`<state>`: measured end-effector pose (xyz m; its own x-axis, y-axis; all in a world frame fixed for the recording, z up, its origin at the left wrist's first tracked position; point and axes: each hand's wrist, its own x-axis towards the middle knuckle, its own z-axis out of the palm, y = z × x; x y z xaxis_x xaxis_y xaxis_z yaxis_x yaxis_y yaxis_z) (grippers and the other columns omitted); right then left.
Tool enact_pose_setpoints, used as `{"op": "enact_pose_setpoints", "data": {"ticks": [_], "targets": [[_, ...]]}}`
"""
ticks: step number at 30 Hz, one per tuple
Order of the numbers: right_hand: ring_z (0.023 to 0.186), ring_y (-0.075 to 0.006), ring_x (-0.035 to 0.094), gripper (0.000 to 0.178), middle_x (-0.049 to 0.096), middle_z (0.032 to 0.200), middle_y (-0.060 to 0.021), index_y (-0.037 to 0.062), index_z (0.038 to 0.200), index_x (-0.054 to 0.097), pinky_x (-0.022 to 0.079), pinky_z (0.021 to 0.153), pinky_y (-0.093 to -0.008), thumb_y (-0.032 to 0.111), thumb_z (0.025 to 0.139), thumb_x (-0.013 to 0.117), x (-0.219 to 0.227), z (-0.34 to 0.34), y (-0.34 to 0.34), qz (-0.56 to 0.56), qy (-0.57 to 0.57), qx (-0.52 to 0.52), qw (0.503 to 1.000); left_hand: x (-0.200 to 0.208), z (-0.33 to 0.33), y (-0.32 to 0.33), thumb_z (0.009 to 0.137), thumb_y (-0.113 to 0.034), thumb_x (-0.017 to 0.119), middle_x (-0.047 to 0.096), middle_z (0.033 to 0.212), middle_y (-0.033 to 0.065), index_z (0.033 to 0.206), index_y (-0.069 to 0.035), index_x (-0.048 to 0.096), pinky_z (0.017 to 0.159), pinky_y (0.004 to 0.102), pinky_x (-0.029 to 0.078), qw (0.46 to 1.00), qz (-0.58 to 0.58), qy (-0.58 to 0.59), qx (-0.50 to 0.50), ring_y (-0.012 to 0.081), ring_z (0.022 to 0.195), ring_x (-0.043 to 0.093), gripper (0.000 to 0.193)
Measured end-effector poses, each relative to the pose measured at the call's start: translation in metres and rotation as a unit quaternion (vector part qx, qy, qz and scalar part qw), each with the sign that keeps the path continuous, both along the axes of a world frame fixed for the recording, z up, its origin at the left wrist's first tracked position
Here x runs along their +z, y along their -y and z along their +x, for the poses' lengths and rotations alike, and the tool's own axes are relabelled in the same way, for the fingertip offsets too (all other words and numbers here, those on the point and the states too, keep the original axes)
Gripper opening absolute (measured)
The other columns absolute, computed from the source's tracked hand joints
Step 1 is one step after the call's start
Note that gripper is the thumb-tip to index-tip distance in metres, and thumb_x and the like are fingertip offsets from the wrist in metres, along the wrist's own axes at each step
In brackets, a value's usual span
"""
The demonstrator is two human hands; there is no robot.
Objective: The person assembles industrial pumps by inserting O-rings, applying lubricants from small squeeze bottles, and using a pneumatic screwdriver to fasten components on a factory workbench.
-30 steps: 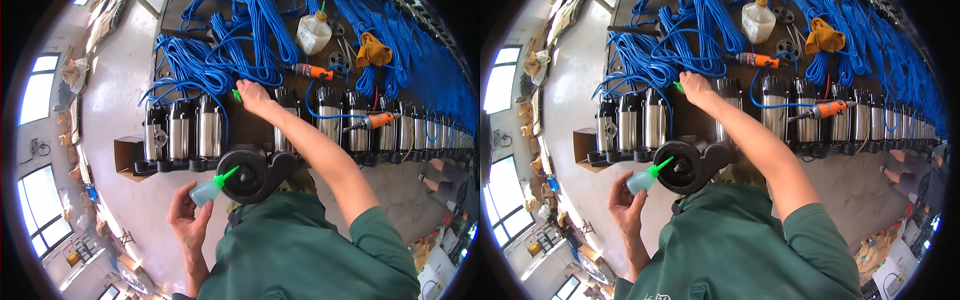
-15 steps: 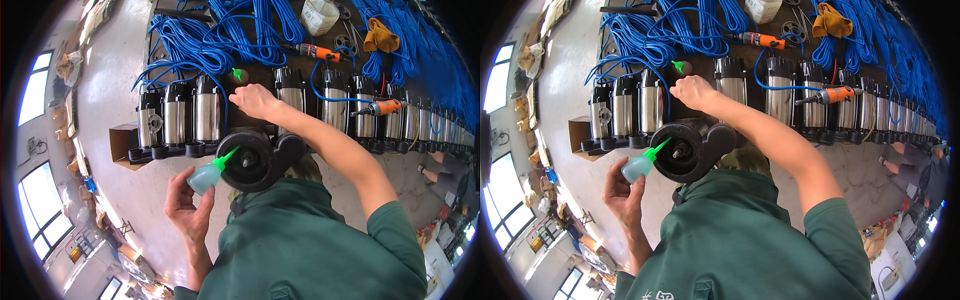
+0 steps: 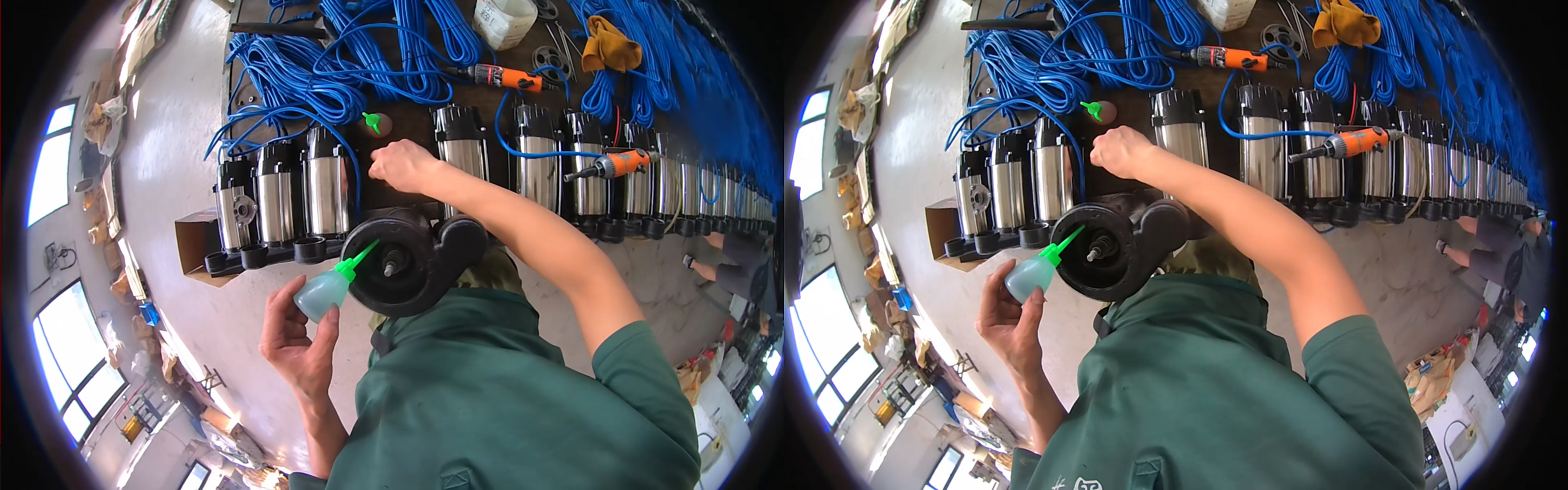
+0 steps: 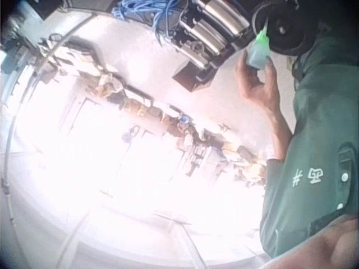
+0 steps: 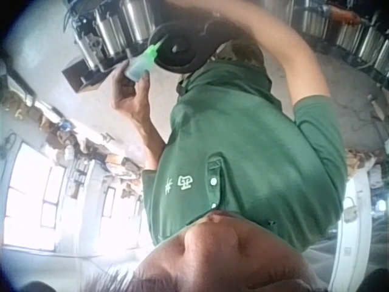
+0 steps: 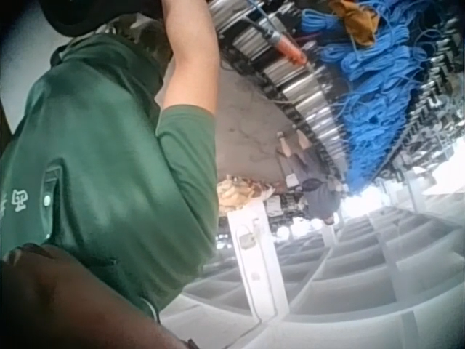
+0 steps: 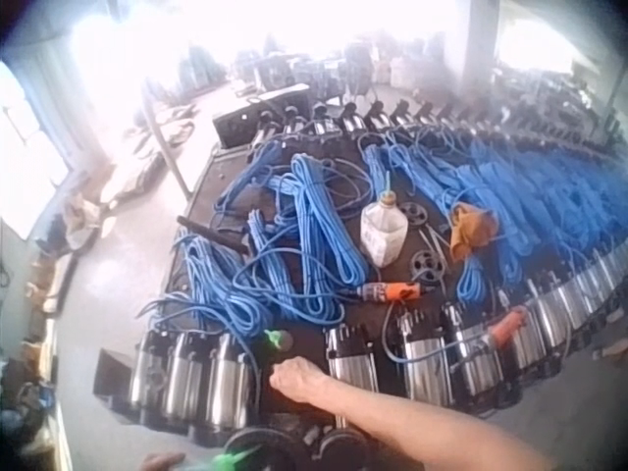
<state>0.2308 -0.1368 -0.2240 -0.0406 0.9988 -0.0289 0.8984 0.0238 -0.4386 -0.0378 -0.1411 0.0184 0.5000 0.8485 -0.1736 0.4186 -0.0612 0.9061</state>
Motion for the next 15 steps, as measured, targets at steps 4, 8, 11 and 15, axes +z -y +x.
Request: {"op": "enact_pose_setpoints", "data": {"ticks": [4,8,11,15], "targets": [[0.08,-0.0366,0.073,0.014,0.069,0.087,-0.013,0.009,0.078,0.07,0.059,0.068,-0.0487,0.013,0.087,0.06,-0.015,-0.004,-0.006,0.011,-0.01,0.009,1.0,0.0,0.0,-0.002,0.079,0.009,0.078,0.062,0.115,0.0084,0.126,0.009,0.064,0.089,0.0272,0.055,1.0,0.002,-0.008,-0.006,0.0149,0.099,0.067,0.049],[0.079,-0.0382,0.072,0.016,0.07,0.087,-0.0148,0.0067,0.074,0.069,0.059,0.067,-0.0498,0.014,0.086,0.061,-0.019,-0.007,-0.007,0.012,0.012,0.021,1.0,0.002,0.0,-0.004,0.079,0.009,0.079,0.062,0.115,0.0087,0.127,0.009,0.064,0.09,0.0281,0.056,1.0,0.005,-0.017,-0.009,0.0156,0.1,0.067,0.05],[0.08,-0.039,0.073,0.016,0.07,0.089,-0.0159,0.0059,0.077,0.071,0.059,0.067,-0.0501,0.014,0.086,0.061,-0.024,-0.002,-0.007,0.018,-0.002,0.0,1.0,0.003,0.001,-0.004,0.079,0.009,0.079,0.063,0.115,0.0087,0.127,0.009,0.064,0.092,0.0288,0.055,1.0,0.003,-0.019,-0.006,0.016,0.101,0.067,0.051],[0.08,-0.0394,0.073,0.015,0.071,0.088,-0.017,0.0038,0.082,0.07,0.059,0.067,-0.0505,0.013,0.088,0.06,-0.023,0.0,-0.006,-0.002,0.013,-0.001,1.0,0.003,0.0,-0.005,0.08,0.009,0.079,0.063,0.115,0.0088,0.128,0.008,0.063,0.092,0.0292,0.055,1.0,0.005,-0.021,-0.015,0.016,0.102,0.067,0.051]]}}
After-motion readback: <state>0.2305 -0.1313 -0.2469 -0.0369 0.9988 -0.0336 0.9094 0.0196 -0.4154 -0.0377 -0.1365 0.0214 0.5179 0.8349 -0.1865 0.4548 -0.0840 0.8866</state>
